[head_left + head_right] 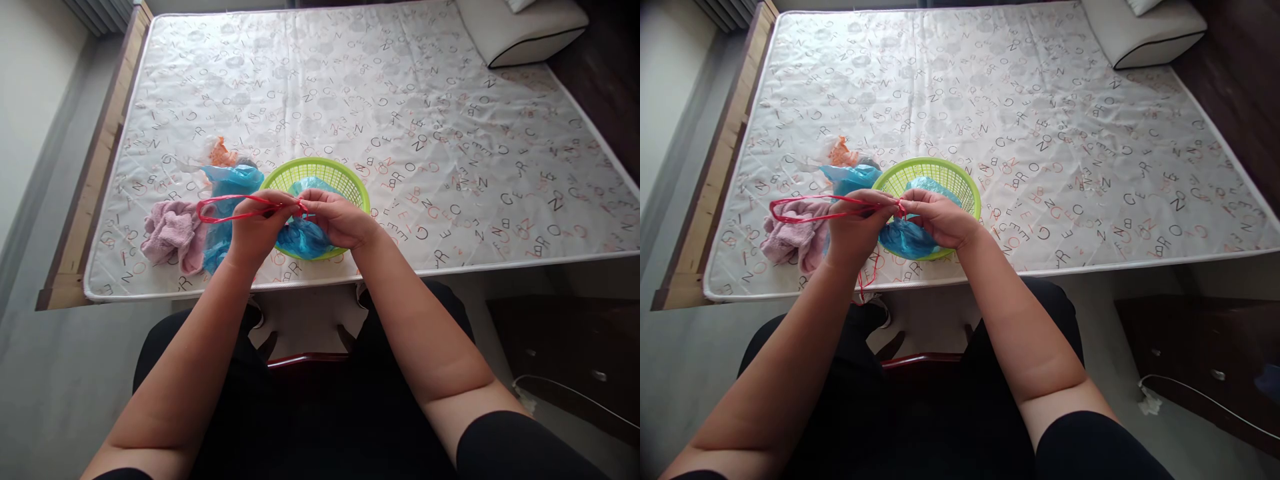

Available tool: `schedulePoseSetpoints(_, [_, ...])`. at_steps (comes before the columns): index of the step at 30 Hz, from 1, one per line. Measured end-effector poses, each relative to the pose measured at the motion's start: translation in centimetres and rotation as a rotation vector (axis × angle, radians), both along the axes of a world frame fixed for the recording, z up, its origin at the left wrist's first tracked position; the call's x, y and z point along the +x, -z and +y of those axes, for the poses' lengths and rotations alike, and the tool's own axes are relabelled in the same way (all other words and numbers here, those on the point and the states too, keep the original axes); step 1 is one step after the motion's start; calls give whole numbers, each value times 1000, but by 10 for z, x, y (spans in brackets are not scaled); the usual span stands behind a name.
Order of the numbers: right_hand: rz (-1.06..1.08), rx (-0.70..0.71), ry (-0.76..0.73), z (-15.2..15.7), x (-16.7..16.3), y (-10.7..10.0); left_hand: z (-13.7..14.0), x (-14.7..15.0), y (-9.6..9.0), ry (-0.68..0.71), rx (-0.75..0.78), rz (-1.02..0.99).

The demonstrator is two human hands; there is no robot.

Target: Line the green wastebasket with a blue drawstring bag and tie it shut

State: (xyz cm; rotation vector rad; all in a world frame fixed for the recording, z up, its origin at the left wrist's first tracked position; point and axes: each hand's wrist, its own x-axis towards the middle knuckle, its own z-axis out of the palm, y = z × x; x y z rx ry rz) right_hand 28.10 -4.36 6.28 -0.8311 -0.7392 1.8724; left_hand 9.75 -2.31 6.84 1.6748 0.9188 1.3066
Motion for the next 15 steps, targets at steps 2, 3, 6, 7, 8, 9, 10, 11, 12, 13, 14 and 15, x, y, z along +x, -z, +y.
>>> schedulePoseSetpoints(2, [1, -13, -6, 0, -1, -2, 0, 0, 0, -9, -18, -2])
schedulePoseSetpoints(3, [2, -18, -13, 0, -1, -2, 0, 0, 0, -15, -18, -2])
schedulePoseSetpoints(6, [3, -9, -25, 0, -1, -2, 1, -2, 1, 11, 16, 11])
schedulePoseSetpoints(7, [3, 0, -24, 0, 0, -2, 1, -2, 1, 17, 28, 15])
schedulePoseSetpoints(8, [2, 10, -20, 0, 0, -2, 1, -2, 2, 18, 33, 22])
schedulePoseSetpoints(9, [2, 20, -14, 0, 0, -2, 2, -3, 3, 15, 31, 31])
schedulePoseSetpoints(10, [1, 31, -6, 0, 0, -2, 2, -3, 4, 7, 22, 40])
schedulePoseSetpoints(11, [-2, 42, 3, 0, 0, -1, 2, -3, 5, -4, 10, 45])
schedulePoseSetpoints(12, [-8, 50, 15, 0, 0, -1, 2, -2, 6, -10, -2, 48])
schedulePoseSetpoints(13, [-15, 55, 28, 0, 0, -1, 2, -2, 7, -16, -10, 46])
schedulePoseSetpoints(14, [-23, 57, 42, 1, 0, -1, 3, -2, 8, -23, -13, 40])
schedulePoseSetpoints(15, [-30, 56, 56, 1, 0, -2, 3, -1, 9, -28, -13, 35])
